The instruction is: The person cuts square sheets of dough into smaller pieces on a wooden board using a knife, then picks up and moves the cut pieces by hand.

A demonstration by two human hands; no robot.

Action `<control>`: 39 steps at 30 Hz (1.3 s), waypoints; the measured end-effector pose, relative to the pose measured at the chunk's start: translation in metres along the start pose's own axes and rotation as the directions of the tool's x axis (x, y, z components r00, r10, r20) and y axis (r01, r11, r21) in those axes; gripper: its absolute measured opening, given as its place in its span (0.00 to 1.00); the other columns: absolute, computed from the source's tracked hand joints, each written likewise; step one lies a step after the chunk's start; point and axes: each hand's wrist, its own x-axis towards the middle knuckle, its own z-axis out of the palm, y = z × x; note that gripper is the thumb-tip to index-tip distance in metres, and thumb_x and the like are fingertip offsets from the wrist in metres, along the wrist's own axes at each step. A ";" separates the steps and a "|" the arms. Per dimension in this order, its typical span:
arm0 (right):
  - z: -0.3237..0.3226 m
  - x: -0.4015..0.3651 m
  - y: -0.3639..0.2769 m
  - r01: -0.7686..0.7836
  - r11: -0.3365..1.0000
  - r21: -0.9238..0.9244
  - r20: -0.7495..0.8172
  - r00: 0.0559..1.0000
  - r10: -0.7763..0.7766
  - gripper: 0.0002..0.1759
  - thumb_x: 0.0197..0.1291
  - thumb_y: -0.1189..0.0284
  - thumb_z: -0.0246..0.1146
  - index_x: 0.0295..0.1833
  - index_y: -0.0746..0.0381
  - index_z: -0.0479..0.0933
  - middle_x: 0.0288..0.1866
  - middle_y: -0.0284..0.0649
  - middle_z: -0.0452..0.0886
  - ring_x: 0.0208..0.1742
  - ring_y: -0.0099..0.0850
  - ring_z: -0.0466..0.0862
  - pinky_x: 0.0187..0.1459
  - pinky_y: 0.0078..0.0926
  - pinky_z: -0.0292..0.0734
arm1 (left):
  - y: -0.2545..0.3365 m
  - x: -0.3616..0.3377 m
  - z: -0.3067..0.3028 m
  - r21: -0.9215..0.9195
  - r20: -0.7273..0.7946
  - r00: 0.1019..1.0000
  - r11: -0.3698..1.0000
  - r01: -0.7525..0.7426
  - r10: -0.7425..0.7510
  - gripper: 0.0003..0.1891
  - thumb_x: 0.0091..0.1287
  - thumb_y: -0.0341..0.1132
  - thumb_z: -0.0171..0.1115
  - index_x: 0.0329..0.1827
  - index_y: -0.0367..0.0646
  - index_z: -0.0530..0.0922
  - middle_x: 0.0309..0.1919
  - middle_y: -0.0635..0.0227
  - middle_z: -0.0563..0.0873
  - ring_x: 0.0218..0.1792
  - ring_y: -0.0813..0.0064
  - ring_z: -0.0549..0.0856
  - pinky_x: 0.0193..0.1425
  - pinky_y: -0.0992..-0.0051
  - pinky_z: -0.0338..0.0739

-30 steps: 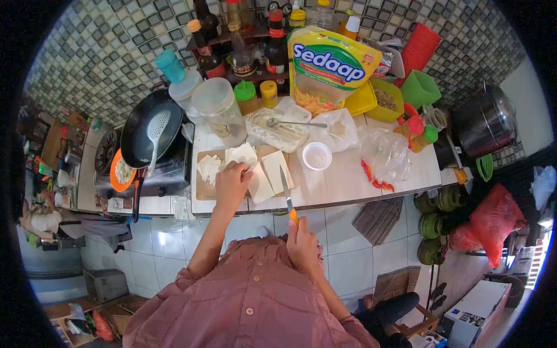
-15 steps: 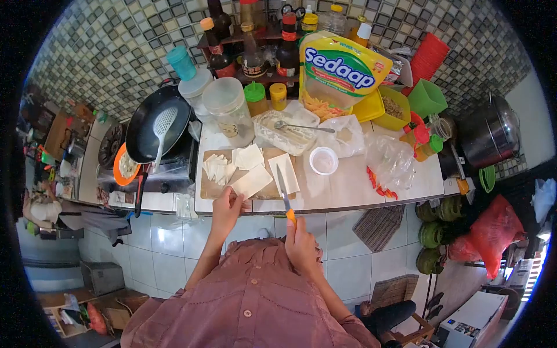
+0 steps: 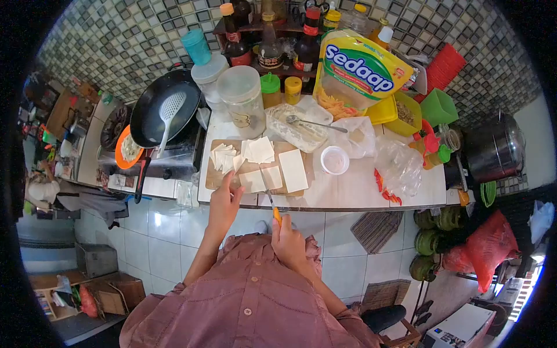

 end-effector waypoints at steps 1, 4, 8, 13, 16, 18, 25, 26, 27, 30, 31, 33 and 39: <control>0.002 0.000 0.000 0.001 1.000 -0.001 0.003 1.000 -0.001 0.11 0.67 0.64 0.50 0.44 0.61 0.63 0.20 0.58 0.76 0.24 0.61 0.76 0.23 0.55 0.68 | 0.002 -0.003 -0.004 0.000 -0.001 1.000 1.000 0.003 -0.003 0.19 0.63 0.33 0.59 0.57 0.36 0.72 0.22 0.57 0.81 0.22 0.57 0.81 0.29 0.66 0.75; 0.009 0.000 0.005 -0.003 1.000 -0.030 -0.016 1.000 0.003 0.11 0.67 0.64 0.50 0.43 0.61 0.63 0.20 0.58 0.75 0.23 0.61 0.76 0.22 0.54 0.67 | 0.001 -0.008 -0.010 0.034 0.074 0.996 0.998 0.052 -0.054 0.17 0.63 0.32 0.59 0.55 0.37 0.73 0.28 0.57 0.82 0.29 0.58 0.81 0.34 0.65 0.75; 0.015 0.001 0.004 0.044 0.995 -0.090 -0.034 0.998 -0.047 0.14 0.67 0.62 0.49 0.45 0.63 0.62 0.16 0.54 0.75 0.19 0.56 0.77 0.20 0.52 0.72 | -0.002 -0.005 -0.001 0.124 -0.048 0.973 0.968 -0.219 0.226 0.15 0.63 0.30 0.57 0.53 0.38 0.75 0.41 0.57 0.80 0.43 0.57 0.79 0.44 0.63 0.74; 0.019 0.003 -0.002 0.034 0.996 -0.077 -0.037 0.999 -0.037 0.14 0.67 0.62 0.49 0.45 0.63 0.62 0.16 0.55 0.75 0.19 0.56 0.77 0.20 0.53 0.72 | -0.004 0.007 0.024 0.128 -0.090 0.929 0.929 -0.348 0.360 0.16 0.62 0.29 0.57 0.54 0.35 0.74 0.51 0.55 0.78 0.52 0.56 0.77 0.55 0.62 0.71; 0.024 0.007 -0.003 0.034 0.996 -0.084 -0.058 0.998 -0.039 0.13 0.68 0.63 0.49 0.44 0.63 0.61 0.15 0.55 0.75 0.19 0.56 0.77 0.20 0.53 0.72 | -0.005 0.008 0.035 0.202 -0.023 0.912 0.895 -0.397 0.410 0.19 0.63 0.29 0.56 0.57 0.32 0.72 0.57 0.54 0.75 0.59 0.56 0.74 0.63 0.61 0.67; 0.027 0.009 -0.002 0.057 0.996 -0.073 -0.054 0.997 -0.061 0.13 0.68 0.64 0.49 0.43 0.64 0.61 0.14 0.53 0.74 0.17 0.55 0.77 0.19 0.51 0.72 | -0.004 0.006 0.039 0.340 0.037 0.909 0.850 -0.402 0.415 0.21 0.64 0.28 0.54 0.60 0.31 0.69 0.62 0.53 0.71 0.63 0.56 0.71 0.66 0.59 0.63; 0.036 0.010 0.000 0.093 0.987 -0.128 -0.106 0.989 -0.107 0.13 0.68 0.64 0.49 0.41 0.64 0.61 0.12 0.50 0.73 0.15 0.51 0.77 0.16 0.48 0.72 | -0.008 0.002 0.045 0.282 0.024 0.920 0.880 -0.381 0.390 0.22 0.66 0.28 0.52 0.63 0.33 0.67 0.63 0.52 0.70 0.63 0.56 0.70 0.68 0.56 0.59; 0.037 0.010 0.000 0.093 0.986 -0.137 -0.113 0.988 -0.108 0.13 0.67 0.64 0.49 0.41 0.64 0.61 0.12 0.50 0.74 0.14 0.51 0.77 0.16 0.48 0.72 | -0.008 0.002 0.045 0.287 0.022 0.920 0.879 -0.380 0.391 0.22 0.65 0.28 0.53 0.63 0.33 0.67 0.64 0.53 0.70 0.64 0.57 0.70 0.68 0.57 0.59; 0.038 0.010 0.000 0.092 0.985 -0.147 -0.121 0.986 -0.110 0.13 0.67 0.64 0.49 0.41 0.64 0.61 0.12 0.50 0.74 0.14 0.51 0.77 0.16 0.48 0.72 | -0.008 0.002 0.045 0.291 0.020 0.920 0.878 -0.380 0.392 0.22 0.65 0.27 0.53 0.63 0.32 0.68 0.65 0.55 0.69 0.65 0.59 0.69 0.68 0.57 0.60; 0.039 0.010 -0.002 0.072 0.986 -0.153 -0.090 0.992 -0.086 0.14 0.67 0.63 0.49 0.42 0.64 0.62 0.11 0.50 0.74 0.14 0.50 0.77 0.15 0.47 0.72 | -0.009 0.002 0.043 0.294 0.036 0.918 0.874 -0.387 0.394 0.22 0.64 0.27 0.54 0.62 0.32 0.68 0.65 0.55 0.69 0.65 0.60 0.69 0.68 0.57 0.60; 0.040 0.011 -0.003 0.071 0.986 -0.153 -0.089 0.992 -0.085 0.14 0.67 0.63 0.49 0.42 0.64 0.62 0.11 0.50 0.74 0.14 0.50 0.77 0.15 0.47 0.72 | -0.009 0.002 0.044 0.294 0.037 0.919 0.874 -0.386 0.393 0.22 0.64 0.27 0.54 0.62 0.32 0.68 0.65 0.55 0.69 0.65 0.60 0.69 0.68 0.57 0.60; 0.042 0.012 -0.003 0.054 0.980 -0.190 -0.089 0.993 -0.072 0.14 0.67 0.63 0.49 0.41 0.64 0.62 0.11 0.49 0.74 0.14 0.50 0.77 0.15 0.47 0.72 | -0.010 0.002 0.045 0.298 0.025 0.915 0.871 -0.391 0.403 0.22 0.64 0.27 0.54 0.62 0.32 0.69 0.65 0.55 0.69 0.66 0.61 0.69 0.68 0.58 0.60; 0.042 0.014 -0.008 0.055 0.959 -0.277 -0.137 0.986 -0.096 0.13 0.67 0.63 0.50 0.41 0.64 0.62 0.11 0.49 0.74 0.14 0.48 0.78 0.15 0.46 0.72 | -0.013 0.002 0.046 0.301 0.021 0.904 0.860 -0.413 0.427 0.22 0.63 0.27 0.55 0.61 0.32 0.69 0.64 0.55 0.70 0.65 0.59 0.69 0.67 0.58 0.61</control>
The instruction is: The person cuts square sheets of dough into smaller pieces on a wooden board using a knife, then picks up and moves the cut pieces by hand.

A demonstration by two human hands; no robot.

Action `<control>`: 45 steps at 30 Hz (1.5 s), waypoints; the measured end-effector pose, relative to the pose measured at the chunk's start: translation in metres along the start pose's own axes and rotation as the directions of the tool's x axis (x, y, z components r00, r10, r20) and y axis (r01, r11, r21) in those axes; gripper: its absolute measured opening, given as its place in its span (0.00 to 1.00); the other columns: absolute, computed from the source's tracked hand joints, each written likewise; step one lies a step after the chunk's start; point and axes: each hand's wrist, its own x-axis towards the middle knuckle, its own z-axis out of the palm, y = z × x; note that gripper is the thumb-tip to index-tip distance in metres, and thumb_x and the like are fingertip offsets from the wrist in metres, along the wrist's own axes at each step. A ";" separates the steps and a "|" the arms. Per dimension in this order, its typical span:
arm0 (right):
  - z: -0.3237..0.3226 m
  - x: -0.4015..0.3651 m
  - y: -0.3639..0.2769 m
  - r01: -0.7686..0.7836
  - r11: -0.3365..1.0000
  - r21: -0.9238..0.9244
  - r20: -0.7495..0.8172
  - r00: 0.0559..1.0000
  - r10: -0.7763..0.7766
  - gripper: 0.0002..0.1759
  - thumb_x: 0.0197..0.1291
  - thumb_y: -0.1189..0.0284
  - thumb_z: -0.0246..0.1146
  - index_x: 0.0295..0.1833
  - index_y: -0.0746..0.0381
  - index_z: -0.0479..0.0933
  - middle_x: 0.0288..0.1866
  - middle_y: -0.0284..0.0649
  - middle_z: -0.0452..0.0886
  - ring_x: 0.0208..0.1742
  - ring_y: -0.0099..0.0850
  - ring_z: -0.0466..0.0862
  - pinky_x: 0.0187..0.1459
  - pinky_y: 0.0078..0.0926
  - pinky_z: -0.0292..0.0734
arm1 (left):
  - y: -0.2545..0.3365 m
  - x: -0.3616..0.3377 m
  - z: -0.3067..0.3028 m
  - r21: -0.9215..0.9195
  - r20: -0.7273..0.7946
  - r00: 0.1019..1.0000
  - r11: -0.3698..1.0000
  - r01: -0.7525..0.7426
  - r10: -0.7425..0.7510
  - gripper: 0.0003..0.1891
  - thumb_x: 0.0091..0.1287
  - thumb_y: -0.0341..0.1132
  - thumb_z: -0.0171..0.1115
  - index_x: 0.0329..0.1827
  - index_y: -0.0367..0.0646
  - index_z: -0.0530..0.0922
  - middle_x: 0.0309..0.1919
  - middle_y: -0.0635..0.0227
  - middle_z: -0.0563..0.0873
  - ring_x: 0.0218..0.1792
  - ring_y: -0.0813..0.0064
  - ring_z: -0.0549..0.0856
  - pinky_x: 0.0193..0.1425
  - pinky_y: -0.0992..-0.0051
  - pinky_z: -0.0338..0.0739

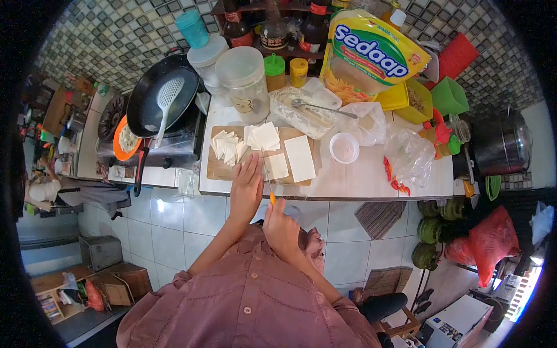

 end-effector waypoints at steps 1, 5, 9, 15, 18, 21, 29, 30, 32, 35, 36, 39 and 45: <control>0.000 0.000 -0.001 -0.003 1.000 0.000 0.003 1.000 0.003 0.13 0.67 0.63 0.50 0.41 0.64 0.62 0.11 0.49 0.74 0.14 0.48 0.78 0.15 0.46 0.72 | 0.000 0.000 0.000 -0.001 0.004 1.000 1.000 0.001 -0.001 0.22 0.63 0.27 0.55 0.61 0.32 0.69 0.64 0.55 0.70 0.65 0.59 0.69 0.67 0.58 0.61; -0.005 -0.001 -0.003 -0.045 0.998 0.040 0.036 0.998 0.043 0.12 0.67 0.66 0.50 0.43 0.66 0.63 0.12 0.51 0.73 0.15 0.52 0.77 0.17 0.48 0.72 | 0.000 -0.001 0.001 0.002 -0.003 1.000 1.000 -0.004 0.004 0.22 0.63 0.27 0.55 0.62 0.32 0.69 0.64 0.55 0.70 0.65 0.58 0.69 0.66 0.57 0.62; -0.008 -0.001 -0.005 -0.036 0.999 0.033 0.024 0.999 0.035 0.12 0.67 0.65 0.50 0.43 0.65 0.63 0.12 0.52 0.73 0.15 0.52 0.77 0.17 0.48 0.72 | 0.001 0.001 0.000 0.026 0.001 1.000 1.000 -0.007 0.007 0.22 0.63 0.27 0.54 0.62 0.32 0.69 0.64 0.55 0.70 0.65 0.59 0.69 0.67 0.57 0.61; -0.002 0.005 -0.006 -0.013 1.000 0.000 -0.034 0.999 0.013 0.13 0.67 0.63 0.49 0.40 0.64 0.63 0.11 0.47 0.74 0.13 0.48 0.77 0.14 0.46 0.71 | 0.001 0.000 0.000 0.016 0.008 1.000 1.000 0.003 -0.003 0.22 0.64 0.27 0.53 0.62 0.32 0.68 0.64 0.55 0.70 0.66 0.59 0.67 0.67 0.56 0.61; -0.002 0.000 -0.005 -0.029 1.000 -0.011 -0.014 0.999 0.029 0.13 0.67 0.63 0.49 0.41 0.64 0.63 0.11 0.48 0.74 0.13 0.48 0.77 0.14 0.46 0.71 | 0.001 0.000 0.000 0.016 -0.006 1.000 1.000 -0.005 0.005 0.23 0.63 0.27 0.54 0.63 0.32 0.68 0.64 0.55 0.70 0.66 0.59 0.68 0.67 0.57 0.60; -0.006 -0.002 -0.006 -0.035 0.999 -0.016 0.005 0.999 0.035 0.14 0.67 0.63 0.49 0.41 0.64 0.63 0.12 0.49 0.74 0.14 0.49 0.78 0.15 0.46 0.72 | 0.001 0.000 0.000 0.019 0.001 1.000 1.000 -0.005 0.005 0.23 0.63 0.27 0.54 0.62 0.32 0.68 0.64 0.55 0.70 0.66 0.60 0.68 0.67 0.57 0.60; -0.002 0.014 -0.010 -0.044 0.999 -0.027 -0.013 0.999 0.044 0.15 0.67 0.63 0.50 0.44 0.65 0.64 0.12 0.49 0.75 0.15 0.49 0.78 0.17 0.48 0.73 | -0.001 -0.002 0.003 0.051 0.013 1.000 0.999 -0.006 0.006 0.23 0.62 0.27 0.54 0.62 0.32 0.69 0.64 0.55 0.70 0.66 0.60 0.68 0.67 0.57 0.61; -0.002 0.014 -0.010 -0.038 0.999 -0.028 -0.015 0.999 0.038 0.15 0.66 0.63 0.50 0.45 0.65 0.64 0.12 0.49 0.75 0.15 0.49 0.78 0.16 0.47 0.73 | -0.001 -0.002 0.003 0.058 0.015 1.000 0.998 -0.005 0.004 0.23 0.62 0.27 0.54 0.61 0.32 0.69 0.64 0.55 0.70 0.66 0.60 0.68 0.67 0.57 0.61; -0.002 0.006 -0.009 -0.042 0.999 -0.001 -0.020 0.999 0.042 0.15 0.67 0.63 0.50 0.45 0.65 0.64 0.13 0.50 0.75 0.15 0.50 0.78 0.17 0.48 0.73 | 0.000 -0.001 0.002 0.054 0.010 1.000 0.999 -0.005 0.005 0.22 0.62 0.27 0.54 0.61 0.32 0.69 0.64 0.55 0.70 0.66 0.60 0.68 0.67 0.57 0.61; -0.004 0.005 -0.010 -0.055 0.998 0.012 -0.003 0.998 0.055 0.15 0.67 0.62 0.49 0.45 0.65 0.64 0.13 0.50 0.75 0.16 0.50 0.78 0.18 0.48 0.73 | 0.001 0.000 0.000 0.053 0.008 1.000 0.999 -0.001 0.001 0.22 0.63 0.28 0.54 0.61 0.32 0.69 0.63 0.55 0.71 0.66 0.61 0.68 0.67 0.57 0.61; -0.005 0.006 -0.011 -0.066 0.998 0.001 0.014 0.998 0.066 0.15 0.67 0.62 0.49 0.45 0.65 0.64 0.13 0.50 0.75 0.16 0.50 0.78 0.18 0.49 0.73 | 0.002 0.000 0.000 0.057 0.011 1.000 0.998 -0.002 0.001 0.22 0.63 0.28 0.54 0.61 0.32 0.69 0.63 0.55 0.71 0.66 0.61 0.68 0.67 0.57 0.61; -0.003 0.017 -0.013 -0.070 0.997 -0.015 -0.018 0.997 0.070 0.14 0.67 0.62 0.49 0.44 0.64 0.64 0.13 0.50 0.75 0.16 0.50 0.78 0.17 0.48 0.73 | 0.001 -0.001 0.002 0.073 0.014 1.000 0.997 0.000 -0.001 0.22 0.63 0.28 0.54 0.61 0.32 0.69 0.63 0.55 0.71 0.66 0.61 0.68 0.67 0.57 0.61; -0.006 0.003 -0.008 -0.068 0.998 -0.002 0.009 0.998 0.068 0.14 0.66 0.62 0.49 0.44 0.64 0.64 0.13 0.50 0.75 0.16 0.51 0.79 0.18 0.48 0.74 | -0.001 -0.001 0.001 0.080 0.024 1.000 0.997 -0.017 0.015 0.22 0.65 0.30 0.54 0.62 0.32 0.68 0.64 0.55 0.71 0.66 0.61 0.68 0.68 0.58 0.61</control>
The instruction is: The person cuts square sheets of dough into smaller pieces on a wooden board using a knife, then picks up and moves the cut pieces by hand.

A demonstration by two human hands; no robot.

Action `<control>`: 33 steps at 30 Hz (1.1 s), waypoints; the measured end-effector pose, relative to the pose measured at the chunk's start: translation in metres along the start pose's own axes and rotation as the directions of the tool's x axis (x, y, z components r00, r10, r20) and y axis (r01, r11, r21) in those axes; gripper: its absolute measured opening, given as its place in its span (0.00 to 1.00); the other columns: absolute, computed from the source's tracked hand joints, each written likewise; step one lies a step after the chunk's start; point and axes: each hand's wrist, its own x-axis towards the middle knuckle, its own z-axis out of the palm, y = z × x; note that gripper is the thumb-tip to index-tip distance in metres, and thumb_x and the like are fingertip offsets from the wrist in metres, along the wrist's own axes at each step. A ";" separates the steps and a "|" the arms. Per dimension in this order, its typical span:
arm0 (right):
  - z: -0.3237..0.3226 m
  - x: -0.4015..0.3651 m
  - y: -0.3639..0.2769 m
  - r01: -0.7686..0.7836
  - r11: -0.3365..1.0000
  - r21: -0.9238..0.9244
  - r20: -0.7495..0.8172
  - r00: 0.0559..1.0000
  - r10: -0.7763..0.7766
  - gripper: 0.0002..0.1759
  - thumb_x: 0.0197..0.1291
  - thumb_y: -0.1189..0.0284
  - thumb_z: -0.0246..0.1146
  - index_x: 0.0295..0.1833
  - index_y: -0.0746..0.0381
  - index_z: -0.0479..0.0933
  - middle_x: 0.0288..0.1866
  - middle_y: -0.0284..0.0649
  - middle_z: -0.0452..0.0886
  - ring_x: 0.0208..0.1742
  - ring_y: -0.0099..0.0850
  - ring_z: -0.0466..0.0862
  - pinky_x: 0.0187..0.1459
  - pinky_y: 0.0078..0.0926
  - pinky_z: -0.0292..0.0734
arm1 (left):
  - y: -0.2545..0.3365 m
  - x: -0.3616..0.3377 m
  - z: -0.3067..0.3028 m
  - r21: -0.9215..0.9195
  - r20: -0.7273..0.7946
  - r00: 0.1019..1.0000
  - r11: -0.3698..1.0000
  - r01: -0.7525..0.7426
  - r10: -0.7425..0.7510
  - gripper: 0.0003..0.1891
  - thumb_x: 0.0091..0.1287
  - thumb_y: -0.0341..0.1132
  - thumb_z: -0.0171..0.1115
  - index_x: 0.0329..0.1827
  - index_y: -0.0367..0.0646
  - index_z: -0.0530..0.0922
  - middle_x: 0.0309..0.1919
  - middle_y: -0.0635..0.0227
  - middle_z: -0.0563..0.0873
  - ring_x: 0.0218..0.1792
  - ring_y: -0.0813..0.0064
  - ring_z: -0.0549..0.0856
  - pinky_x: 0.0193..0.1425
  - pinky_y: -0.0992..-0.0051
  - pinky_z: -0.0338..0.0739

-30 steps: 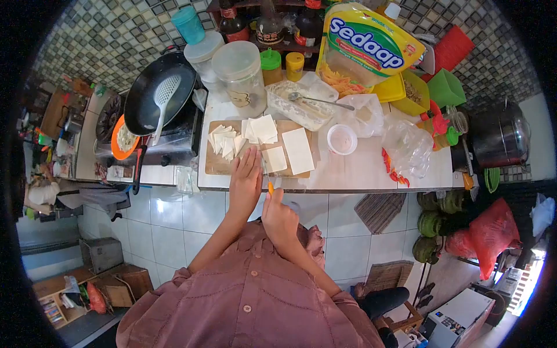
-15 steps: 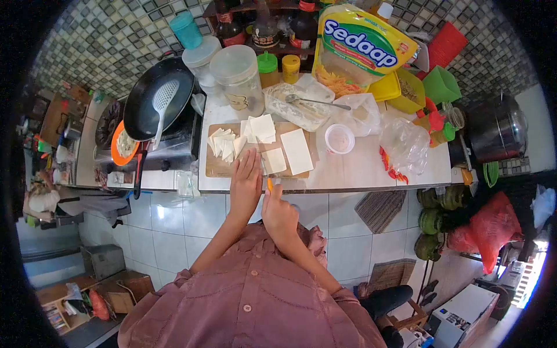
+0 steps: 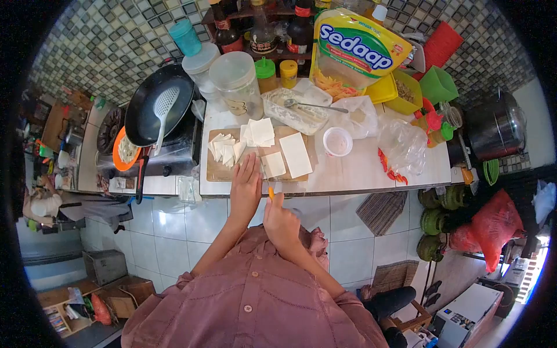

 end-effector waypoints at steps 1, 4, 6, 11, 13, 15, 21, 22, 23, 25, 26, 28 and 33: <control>-0.002 -0.005 0.002 0.001 1.000 0.001 -0.003 1.000 -0.001 0.14 0.66 0.62 0.49 0.44 0.64 0.64 0.13 0.50 0.75 0.16 0.51 0.79 0.18 0.48 0.74 | -0.001 0.001 -0.002 0.000 -0.002 1.000 1.000 -0.002 0.002 0.22 0.65 0.30 0.54 0.62 0.32 0.68 0.64 0.55 0.71 0.66 0.61 0.68 0.68 0.58 0.61; -0.012 -0.022 0.009 -0.016 0.999 -0.048 0.040 0.999 0.018 0.14 0.66 0.63 0.50 0.44 0.64 0.64 0.13 0.51 0.75 0.17 0.52 0.78 0.19 0.48 0.74 | -0.009 0.004 -0.016 -0.104 0.056 0.998 0.994 -0.032 0.038 0.25 0.63 0.33 0.57 0.63 0.33 0.68 0.64 0.55 0.70 0.66 0.60 0.68 0.68 0.58 0.61; -0.017 -0.031 0.017 0.012 0.996 0.086 0.075 0.997 -0.019 0.14 0.66 0.63 0.50 0.44 0.64 0.64 0.12 0.51 0.74 0.16 0.53 0.77 0.18 0.49 0.73 | -0.013 0.006 -0.029 -0.216 0.181 0.980 0.975 -0.048 0.088 0.28 0.62 0.35 0.60 0.66 0.37 0.66 0.66 0.57 0.68 0.67 0.58 0.66 0.69 0.59 0.59; -0.026 -0.041 0.031 -0.025 0.975 0.221 0.026 0.999 0.020 0.12 0.67 0.64 0.49 0.43 0.63 0.63 0.18 0.54 0.76 0.21 0.53 0.79 0.22 0.50 0.72 | -0.019 0.006 -0.031 -0.178 0.190 0.973 0.979 -0.096 0.130 0.28 0.57 0.31 0.63 0.62 0.38 0.69 0.63 0.57 0.71 0.65 0.61 0.69 0.67 0.61 0.63; -0.032 -0.041 0.036 -0.022 0.967 0.253 -0.040 0.999 0.033 0.11 0.67 0.65 0.49 0.43 0.63 0.63 0.20 0.54 0.77 0.23 0.52 0.80 0.23 0.50 0.72 | -0.021 0.006 -0.031 -0.191 0.177 0.975 0.977 -0.099 0.133 0.26 0.57 0.30 0.62 0.61 0.39 0.71 0.62 0.57 0.73 0.64 0.61 0.71 0.66 0.62 0.65; -0.039 -0.039 0.037 -0.124 0.890 0.438 -0.021 0.989 0.148 0.10 0.67 0.66 0.51 0.41 0.62 0.64 0.22 0.53 0.77 0.24 0.52 0.80 0.23 0.45 0.70 | -0.022 0.005 -0.034 -0.289 0.122 0.989 0.956 -0.050 0.089 0.18 0.59 0.29 0.61 0.54 0.43 0.78 0.55 0.60 0.79 0.58 0.62 0.76 0.63 0.65 0.70; -0.029 -0.013 0.035 -0.069 0.837 0.543 -0.058 0.991 0.119 0.17 0.60 0.65 0.61 0.52 0.61 0.70 0.35 0.47 0.81 0.32 0.44 0.82 0.33 0.33 0.75 | -0.016 0.015 -0.044 -0.304 0.033 0.991 0.946 -0.111 0.127 0.10 0.60 0.27 0.60 0.44 0.42 0.82 0.42 0.61 0.85 0.47 0.61 0.83 0.57 0.66 0.74; -0.025 -0.001 0.033 -0.068 0.837 0.544 -0.063 0.991 0.122 0.17 0.60 0.65 0.61 0.52 0.61 0.70 0.35 0.47 0.81 0.32 0.44 0.82 0.33 0.33 0.75 | -0.015 0.015 -0.043 -0.305 0.032 0.991 0.945 -0.117 0.133 0.10 0.60 0.27 0.60 0.44 0.42 0.82 0.42 0.61 0.85 0.47 0.61 0.83 0.57 0.66 0.74; -0.019 0.012 0.031 0.046 0.834 0.550 -0.157 0.986 0.049 0.21 0.57 0.68 0.64 0.56 0.60 0.71 0.34 0.41 0.81 0.31 0.32 0.80 0.33 0.27 0.75 | -0.015 0.014 -0.041 -0.324 0.023 0.993 0.940 -0.104 0.118 0.08 0.60 0.28 0.61 0.42 0.41 0.82 0.40 0.61 0.85 0.43 0.61 0.84 0.53 0.67 0.76; -0.010 0.032 0.032 0.165 0.820 0.549 -0.253 0.967 -0.025 0.26 0.55 0.71 0.66 0.60 0.60 0.71 0.32 0.36 0.80 0.29 0.21 0.77 0.34 0.21 0.74 | -0.015 0.013 -0.043 -0.337 0.011 0.994 0.937 -0.095 0.105 0.07 0.60 0.29 0.61 0.40 0.40 0.82 0.37 0.61 0.85 0.40 0.62 0.84 0.49 0.68 0.77; -0.006 0.040 0.033 0.135 0.794 0.593 -0.207 0.978 -0.011 0.27 0.54 0.72 0.66 0.61 0.59 0.70 0.34 0.36 0.80 0.31 0.21 0.78 0.35 0.21 0.75 | -0.014 0.012 -0.046 -0.403 0.060 0.997 0.915 -0.019 0.047 0.07 0.61 0.29 0.60 0.40 0.39 0.81 0.36 0.60 0.85 0.38 0.62 0.84 0.46 0.68 0.78; -0.007 0.053 0.030 0.109 0.764 0.636 -0.158 0.987 -0.009 0.29 0.54 0.72 0.66 0.63 0.59 0.69 0.35 0.36 0.81 0.33 0.21 0.79 0.37 0.21 0.75 | -0.014 0.014 -0.051 -0.459 0.107 0.994 0.887 0.060 -0.013 0.07 0.62 0.30 0.60 0.40 0.38 0.81 0.35 0.59 0.85 0.36 0.61 0.84 0.43 0.69 0.78; -0.012 0.068 0.036 0.145 0.736 0.661 -0.096 0.989 -0.109 0.13 0.57 0.72 0.65 0.49 0.62 0.76 0.21 0.32 0.75 0.14 0.18 0.71 0.17 0.18 0.65 | -0.018 0.017 -0.057 -0.577 0.275 0.960 0.790 0.206 -0.050 0.09 0.64 0.32 0.60 0.41 0.34 0.80 0.31 0.59 0.86 0.33 0.71 0.85 0.39 0.77 0.76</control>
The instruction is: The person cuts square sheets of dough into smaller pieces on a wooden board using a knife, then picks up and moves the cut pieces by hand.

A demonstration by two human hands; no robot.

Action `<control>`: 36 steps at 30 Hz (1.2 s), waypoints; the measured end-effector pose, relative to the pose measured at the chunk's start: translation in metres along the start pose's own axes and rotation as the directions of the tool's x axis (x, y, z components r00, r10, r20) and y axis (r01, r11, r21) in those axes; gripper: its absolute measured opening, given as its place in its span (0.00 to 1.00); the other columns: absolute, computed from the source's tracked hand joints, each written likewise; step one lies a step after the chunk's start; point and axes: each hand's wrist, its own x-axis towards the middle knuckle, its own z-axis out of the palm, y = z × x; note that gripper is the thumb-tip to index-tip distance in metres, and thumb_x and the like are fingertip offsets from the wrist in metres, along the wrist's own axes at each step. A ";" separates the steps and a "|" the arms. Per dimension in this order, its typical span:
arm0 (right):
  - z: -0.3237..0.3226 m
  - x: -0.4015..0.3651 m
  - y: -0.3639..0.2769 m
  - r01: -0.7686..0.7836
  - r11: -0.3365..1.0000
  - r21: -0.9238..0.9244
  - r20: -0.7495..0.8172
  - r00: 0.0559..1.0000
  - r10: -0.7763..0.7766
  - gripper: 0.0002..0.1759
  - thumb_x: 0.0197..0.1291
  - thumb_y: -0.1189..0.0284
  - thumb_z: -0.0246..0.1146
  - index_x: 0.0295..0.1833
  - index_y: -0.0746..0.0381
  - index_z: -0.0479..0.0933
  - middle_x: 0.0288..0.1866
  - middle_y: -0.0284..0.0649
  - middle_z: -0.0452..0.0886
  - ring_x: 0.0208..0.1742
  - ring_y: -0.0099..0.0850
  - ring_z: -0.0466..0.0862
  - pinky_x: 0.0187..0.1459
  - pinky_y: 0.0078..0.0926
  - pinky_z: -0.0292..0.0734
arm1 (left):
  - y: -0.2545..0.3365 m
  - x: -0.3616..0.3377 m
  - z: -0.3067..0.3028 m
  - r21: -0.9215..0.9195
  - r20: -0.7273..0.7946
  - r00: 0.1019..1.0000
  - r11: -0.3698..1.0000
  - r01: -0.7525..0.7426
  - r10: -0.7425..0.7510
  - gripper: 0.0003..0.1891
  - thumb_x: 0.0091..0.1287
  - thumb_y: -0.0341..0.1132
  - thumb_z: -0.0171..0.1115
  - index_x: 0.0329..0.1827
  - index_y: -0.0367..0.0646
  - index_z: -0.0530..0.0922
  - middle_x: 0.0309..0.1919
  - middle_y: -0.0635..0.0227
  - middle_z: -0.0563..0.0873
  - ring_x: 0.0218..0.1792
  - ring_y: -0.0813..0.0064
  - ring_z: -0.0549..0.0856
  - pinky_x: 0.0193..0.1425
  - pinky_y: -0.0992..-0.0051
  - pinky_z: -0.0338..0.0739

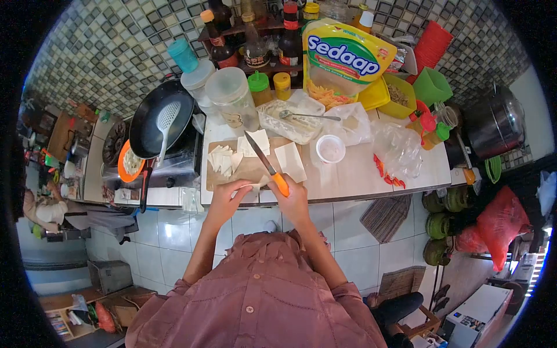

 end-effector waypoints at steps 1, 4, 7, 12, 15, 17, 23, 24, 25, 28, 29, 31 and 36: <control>-0.002 0.001 0.000 0.003 1.000 0.001 0.002 1.000 -0.003 0.13 0.57 0.72 0.65 0.49 0.62 0.76 0.21 0.32 0.75 0.14 0.18 0.71 0.17 0.18 0.65 | 0.002 0.000 -0.002 0.001 -0.003 1.000 1.000 0.000 0.000 0.09 0.64 0.32 0.60 0.41 0.34 0.80 0.31 0.59 0.86 0.33 0.71 0.85 0.39 0.77 0.76; -0.010 0.005 -0.014 0.046 0.989 0.138 0.009 0.999 -0.047 0.06 0.59 0.72 0.64 0.40 0.63 0.77 0.17 0.28 0.69 0.10 0.15 0.65 0.12 0.17 0.57 | 0.010 0.002 -0.009 -0.081 0.064 0.996 0.994 0.070 -0.065 0.09 0.64 0.32 0.60 0.40 0.34 0.80 0.27 0.61 0.84 0.28 0.79 0.81 0.34 0.79 0.73; -0.028 0.007 -0.033 -0.141 0.979 0.145 0.167 0.979 0.116 0.06 0.59 0.72 0.63 0.38 0.63 0.76 0.17 0.27 0.69 0.11 0.16 0.66 0.13 0.17 0.59 | 0.015 0.003 -0.013 -0.063 0.102 0.988 0.991 0.119 -0.112 0.09 0.64 0.33 0.60 0.39 0.34 0.80 0.22 0.67 0.80 0.24 0.84 0.75 0.28 0.81 0.68; -0.044 0.016 -0.045 -0.208 0.977 0.051 0.310 0.933 0.182 0.06 0.59 0.72 0.62 0.37 0.64 0.75 0.18 0.27 0.68 0.11 0.16 0.66 0.12 0.17 0.60 | 0.018 0.006 -0.016 -0.122 0.203 0.962 0.971 0.207 -0.180 0.10 0.64 0.34 0.61 0.40 0.35 0.81 0.17 0.70 0.75 0.20 0.86 0.69 0.24 0.81 0.65; -0.050 0.024 -0.046 -0.231 0.973 0.017 0.314 0.925 0.214 0.11 0.58 0.69 0.64 0.39 0.66 0.77 0.19 0.33 0.75 0.12 0.20 0.71 0.15 0.21 0.66 | 0.017 0.007 -0.021 -0.178 0.222 0.941 0.938 0.297 -0.256 0.10 0.65 0.34 0.60 0.40 0.36 0.81 0.17 0.77 0.73 0.20 0.89 0.66 0.22 0.82 0.61; -0.051 0.032 -0.041 -0.254 0.967 0.010 0.322 0.917 0.237 0.11 0.58 0.68 0.65 0.39 0.65 0.77 0.19 0.34 0.75 0.11 0.21 0.70 0.15 0.21 0.66 | 0.009 0.007 -0.025 -0.197 0.199 0.950 0.940 0.278 -0.239 0.10 0.65 0.34 0.60 0.41 0.36 0.81 0.17 0.79 0.72 0.20 0.90 0.66 0.22 0.83 0.60; -0.037 0.050 -0.028 -0.146 0.985 -0.091 0.076 0.985 0.153 0.14 0.57 0.65 0.64 0.42 0.65 0.77 0.18 0.37 0.73 0.13 0.25 0.71 0.18 0.24 0.67 | 0.001 0.018 -0.018 -0.336 0.143 0.941 0.879 0.339 -0.308 0.09 0.65 0.34 0.61 0.41 0.37 0.80 0.22 0.81 0.76 0.23 0.91 0.69 0.25 0.85 0.61; -0.036 0.051 -0.025 -0.036 0.990 -0.135 -0.032 0.999 0.032 0.14 0.58 0.66 0.64 0.42 0.65 0.77 0.17 0.39 0.73 0.14 0.27 0.72 0.20 0.25 0.67 | 0.001 0.021 -0.013 -0.372 0.116 0.948 0.873 0.317 -0.295 0.09 0.64 0.34 0.62 0.41 0.38 0.79 0.23 0.80 0.76 0.23 0.91 0.69 0.25 0.86 0.61; -0.037 0.049 -0.024 -0.037 0.990 -0.135 -0.030 0.999 0.033 0.14 0.58 0.66 0.64 0.42 0.65 0.77 0.17 0.39 0.73 0.14 0.27 0.72 0.20 0.25 0.67 | 0.002 0.024 -0.007 -0.372 0.116 0.948 0.872 0.319 -0.297 0.09 0.64 0.34 0.62 0.41 0.38 0.79 0.23 0.80 0.76 0.23 0.91 0.69 0.25 0.86 0.61; -0.047 0.040 -0.030 -0.094 0.990 -0.101 -0.064 0.994 0.088 0.14 0.57 0.67 0.63 0.44 0.66 0.77 0.17 0.41 0.71 0.19 0.29 0.74 0.24 0.29 0.68 | -0.001 0.032 0.017 -0.361 0.104 0.951 0.880 0.310 -0.293 0.07 0.64 0.33 0.63 0.40 0.39 0.78 0.22 0.80 0.77 0.23 0.91 0.69 0.25 0.86 0.61; -0.050 0.035 -0.034 -0.175 0.984 -0.041 -0.056 0.983 0.173 0.14 0.57 0.67 0.63 0.44 0.66 0.77 0.17 0.41 0.71 0.18 0.28 0.73 0.24 0.29 0.68 | -0.009 0.032 0.029 -0.311 0.060 0.960 0.909 0.280 -0.275 0.08 0.62 0.35 0.63 0.37 0.39 0.79 0.22 0.76 0.79 0.21 0.89 0.70 0.24 0.84 0.62; -0.053 0.025 -0.027 -0.259 0.966 0.019 -0.043 0.965 0.260 0.14 0.57 0.68 0.63 0.45 0.66 0.77 0.17 0.40 0.70 0.18 0.27 0.72 0.24 0.28 0.67 | 0.004 0.031 0.041 -0.231 0.012 0.957 0.930 0.286 -0.291 0.11 0.59 0.37 0.66 0.35 0.38 0.80 0.23 0.67 0.82 0.21 0.78 0.74 0.28 0.77 0.69; -0.056 0.007 -0.020 -0.177 0.984 0.017 -0.048 0.983 0.178 0.15 0.61 0.72 0.61 0.53 0.63 0.76 0.14 0.27 0.67 0.09 0.16 0.64 0.12 0.19 0.57 | 0.001 0.030 0.064 0.153 -0.190 0.981 0.986 0.072 -0.042 0.13 0.55 0.39 0.69 0.37 0.40 0.80 0.35 0.62 0.79 0.37 0.63 0.76 0.40 0.67 0.72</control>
